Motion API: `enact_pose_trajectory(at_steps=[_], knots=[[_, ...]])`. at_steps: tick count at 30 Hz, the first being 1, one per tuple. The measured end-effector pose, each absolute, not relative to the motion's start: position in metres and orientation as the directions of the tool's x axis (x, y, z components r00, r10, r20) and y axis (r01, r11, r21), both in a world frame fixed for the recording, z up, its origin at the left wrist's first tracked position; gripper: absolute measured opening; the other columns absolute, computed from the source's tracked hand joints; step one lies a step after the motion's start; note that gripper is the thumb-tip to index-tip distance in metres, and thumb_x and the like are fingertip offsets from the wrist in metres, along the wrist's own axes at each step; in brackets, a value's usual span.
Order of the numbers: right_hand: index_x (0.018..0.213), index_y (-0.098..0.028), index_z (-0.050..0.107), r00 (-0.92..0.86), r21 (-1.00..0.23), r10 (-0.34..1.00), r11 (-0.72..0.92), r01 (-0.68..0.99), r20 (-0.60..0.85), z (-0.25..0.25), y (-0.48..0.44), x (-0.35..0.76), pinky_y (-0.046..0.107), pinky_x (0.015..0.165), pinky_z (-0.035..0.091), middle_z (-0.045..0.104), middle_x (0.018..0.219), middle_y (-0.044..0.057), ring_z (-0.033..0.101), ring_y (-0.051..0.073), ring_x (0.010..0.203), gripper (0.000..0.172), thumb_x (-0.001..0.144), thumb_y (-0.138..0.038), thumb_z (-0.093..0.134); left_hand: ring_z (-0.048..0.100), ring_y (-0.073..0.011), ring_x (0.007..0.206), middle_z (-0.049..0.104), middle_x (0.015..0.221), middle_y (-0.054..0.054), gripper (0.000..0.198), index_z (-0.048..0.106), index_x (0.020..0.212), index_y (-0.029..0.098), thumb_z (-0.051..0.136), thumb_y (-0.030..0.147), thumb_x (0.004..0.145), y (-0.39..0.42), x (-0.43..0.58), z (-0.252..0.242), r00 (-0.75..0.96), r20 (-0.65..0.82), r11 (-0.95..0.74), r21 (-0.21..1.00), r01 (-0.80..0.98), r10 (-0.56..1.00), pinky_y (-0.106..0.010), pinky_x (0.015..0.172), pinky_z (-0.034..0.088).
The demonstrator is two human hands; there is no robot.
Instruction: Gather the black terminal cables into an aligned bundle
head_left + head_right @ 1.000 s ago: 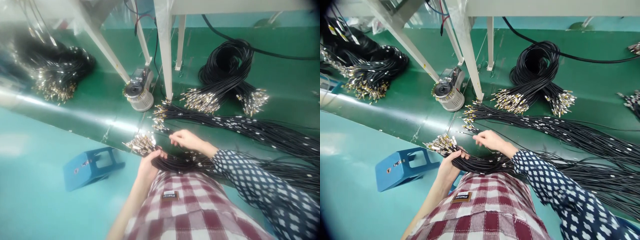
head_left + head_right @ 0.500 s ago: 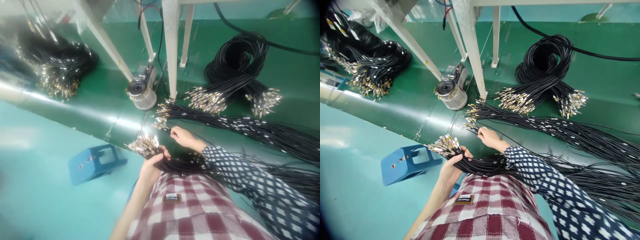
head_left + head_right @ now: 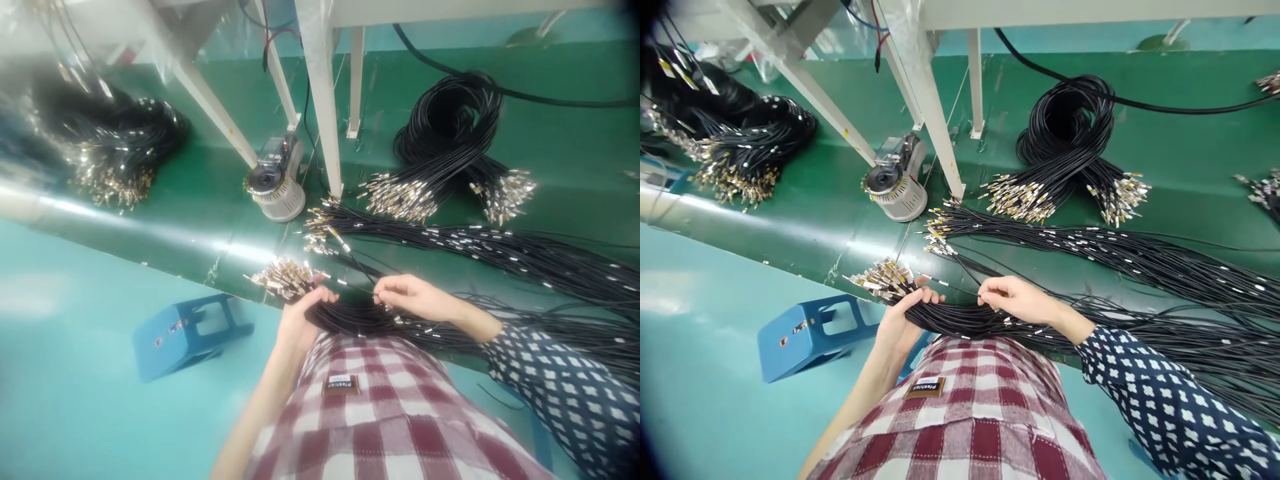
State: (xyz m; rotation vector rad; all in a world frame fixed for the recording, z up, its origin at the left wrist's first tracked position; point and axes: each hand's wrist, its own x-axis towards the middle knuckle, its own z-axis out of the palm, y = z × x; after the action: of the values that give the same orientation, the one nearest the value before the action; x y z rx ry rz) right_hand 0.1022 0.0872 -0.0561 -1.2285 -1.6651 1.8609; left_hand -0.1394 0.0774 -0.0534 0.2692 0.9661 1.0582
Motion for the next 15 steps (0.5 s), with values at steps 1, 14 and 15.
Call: enact_pose_trajectory(at_steps=[1, 14, 15], knots=[[0.089, -0.015, 0.064, -0.567, -0.922, 0.734, -0.225, 0.316, -0.374, -0.053, 0.087, 0.102, 0.024, 0.063, 0.044, 0.063, 0.081, 0.004, 0.054, 0.013, 0.068, 0.032, 0.090, -0.044, 0.051, 0.056, -0.0158, 0.066, 0.054, 0.061, 0.000, 0.014, 0.067, 0.080, 0.013, 0.073, 0.015, 0.068, 0.078, -0.138, -0.052, 0.144, -0.535, 0.500, 0.614, -0.611, 0.833, -0.038, 0.081, 0.047], [0.079, -0.021, 0.070, -0.587, -0.769, 0.716, 0.111, 0.629, -0.377, -0.033, 0.096, 0.087, 0.024, 0.059, 0.037, 0.069, 0.075, -0.002, 0.058, 0.013, 0.064, 0.021, 0.086, -0.023, 0.050, 0.056, -0.0156, 0.068, 0.055, 0.059, 0.001, 0.016, 0.067, 0.087, 0.015, 0.069, 0.011, 0.072, 0.071, -0.136, -0.046, 0.155, -0.527, 0.498, 0.607, -0.619, 0.836, -0.033, 0.079, 0.043], [0.079, -0.022, 0.070, -0.565, -0.756, 0.732, 0.105, 0.646, -0.381, -0.034, 0.097, 0.087, 0.024, 0.059, 0.037, 0.069, 0.074, -0.002, 0.058, 0.013, 0.064, 0.021, 0.086, -0.023, 0.050, 0.055, -0.0151, 0.068, 0.055, 0.059, 0.001, 0.012, 0.067, 0.086, 0.014, 0.068, 0.011, 0.074, 0.071, -0.135, -0.044, 0.174, -0.515, 0.499, 0.604, -0.622, 0.840, -0.032, 0.079, 0.043]])
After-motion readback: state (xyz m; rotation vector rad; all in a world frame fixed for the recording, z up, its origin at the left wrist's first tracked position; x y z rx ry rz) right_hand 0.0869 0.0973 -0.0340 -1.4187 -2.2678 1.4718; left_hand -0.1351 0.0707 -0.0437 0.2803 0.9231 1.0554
